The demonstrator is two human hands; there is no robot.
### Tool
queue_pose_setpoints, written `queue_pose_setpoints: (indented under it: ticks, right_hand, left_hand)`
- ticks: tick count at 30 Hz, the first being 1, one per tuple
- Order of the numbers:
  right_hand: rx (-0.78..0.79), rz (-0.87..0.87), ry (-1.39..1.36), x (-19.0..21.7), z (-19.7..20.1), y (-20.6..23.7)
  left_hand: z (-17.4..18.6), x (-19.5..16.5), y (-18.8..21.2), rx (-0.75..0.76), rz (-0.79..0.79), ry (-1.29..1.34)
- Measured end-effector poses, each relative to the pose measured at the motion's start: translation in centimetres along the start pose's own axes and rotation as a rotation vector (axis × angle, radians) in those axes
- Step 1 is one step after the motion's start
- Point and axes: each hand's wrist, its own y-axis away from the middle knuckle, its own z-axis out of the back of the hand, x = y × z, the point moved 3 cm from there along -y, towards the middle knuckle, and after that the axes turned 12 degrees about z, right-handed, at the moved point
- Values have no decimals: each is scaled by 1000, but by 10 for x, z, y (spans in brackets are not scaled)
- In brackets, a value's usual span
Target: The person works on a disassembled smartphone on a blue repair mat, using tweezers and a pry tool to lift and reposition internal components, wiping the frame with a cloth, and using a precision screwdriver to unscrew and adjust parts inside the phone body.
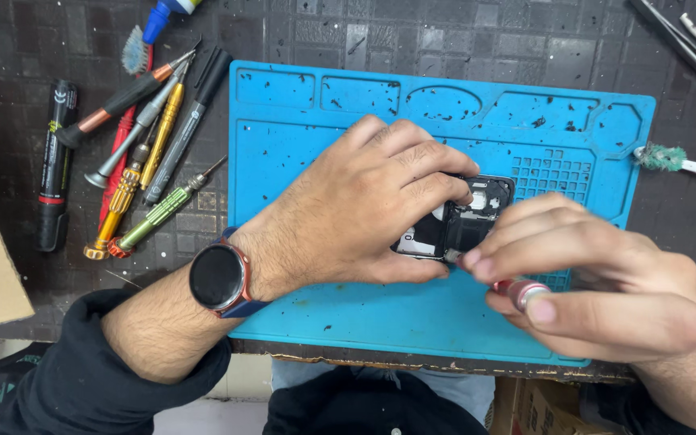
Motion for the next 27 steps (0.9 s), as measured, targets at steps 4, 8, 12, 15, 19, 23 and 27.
queue_pose_setpoints:
  ticks: [4,8,12,15,19,23,27]
  right_hand:
    - [25,-43,23,8,4,-9]
    - [29,-5,-24,1,2,-9]
    - [61,-78,-83,-2,3,3]
    - [48,-92,-101,3,4,9]
    - [31,-86,-5,5,0,4]
    - [32,-39,-46,3,-3,-11]
    - [-7,-196,-106,9,0,-15]
  left_hand:
    - [-1,0,0,-1,2,2]
    - [0,-1,0,-1,9,20]
    - [-1,0,-1,-11,1,9]
    - [-1,0,1,-1,11,13]
    - [0,0,1,-1,12,16]
    - [1,1,0,5,9,11]
    - [0,-1,0,7,17,14]
